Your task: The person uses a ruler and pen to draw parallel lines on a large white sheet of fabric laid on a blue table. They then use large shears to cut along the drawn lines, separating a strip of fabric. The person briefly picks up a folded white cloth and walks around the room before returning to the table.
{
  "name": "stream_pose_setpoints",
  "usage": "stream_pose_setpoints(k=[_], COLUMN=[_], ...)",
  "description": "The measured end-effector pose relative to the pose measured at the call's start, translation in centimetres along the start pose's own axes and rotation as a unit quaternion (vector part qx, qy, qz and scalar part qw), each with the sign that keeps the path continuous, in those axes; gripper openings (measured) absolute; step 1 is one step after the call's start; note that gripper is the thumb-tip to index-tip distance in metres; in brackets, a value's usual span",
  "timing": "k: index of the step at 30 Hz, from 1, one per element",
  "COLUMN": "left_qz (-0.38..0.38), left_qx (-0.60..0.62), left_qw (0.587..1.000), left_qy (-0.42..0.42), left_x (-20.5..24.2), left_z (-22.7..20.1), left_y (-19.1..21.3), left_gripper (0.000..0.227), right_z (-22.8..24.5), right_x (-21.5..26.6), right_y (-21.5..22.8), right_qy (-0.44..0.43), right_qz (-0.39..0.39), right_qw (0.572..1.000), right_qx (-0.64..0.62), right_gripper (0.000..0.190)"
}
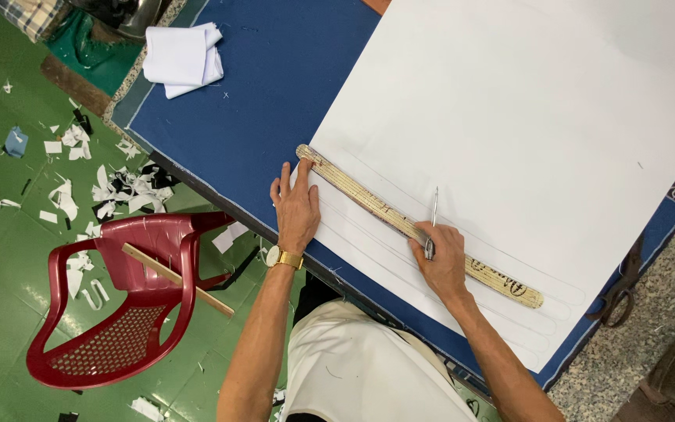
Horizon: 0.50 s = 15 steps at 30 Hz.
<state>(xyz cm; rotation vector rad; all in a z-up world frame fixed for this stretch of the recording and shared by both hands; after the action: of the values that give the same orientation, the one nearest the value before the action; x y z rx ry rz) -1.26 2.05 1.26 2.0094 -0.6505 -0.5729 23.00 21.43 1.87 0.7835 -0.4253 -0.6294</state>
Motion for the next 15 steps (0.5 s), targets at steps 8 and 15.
stream_pose_setpoints(k=[8, 15], left_qz=[-0.01, -0.051], left_qx=[-0.034, -0.087], left_qw=[0.999, 0.994], left_qy=[0.004, 0.042], left_x=[-0.4, -1.0], left_z=[-0.9, -1.9], left_y=[-0.4, -1.8], left_gripper=[0.055, 0.057], right_z=[-0.5, -0.7], right_x=[-0.1, -0.3], right_y=[-0.1, -0.3], right_qy=[0.014, 0.008], right_qz=[-0.011, -0.018], right_qw=[1.0, 1.0], right_qx=[0.0, 0.001], right_gripper=[0.034, 0.035])
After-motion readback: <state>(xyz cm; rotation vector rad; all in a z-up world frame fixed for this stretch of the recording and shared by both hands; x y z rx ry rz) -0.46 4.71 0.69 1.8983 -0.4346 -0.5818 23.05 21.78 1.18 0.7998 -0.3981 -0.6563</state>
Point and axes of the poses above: each hand's wrist, its own x-axis away from the middle knuckle, its own y-axis out of the back of the hand, z = x × y, the point moved 1 cm from there along -x, towards the middle knuckle, and after that the axes turned 9 degrees about -y, right-handed, at the moved point
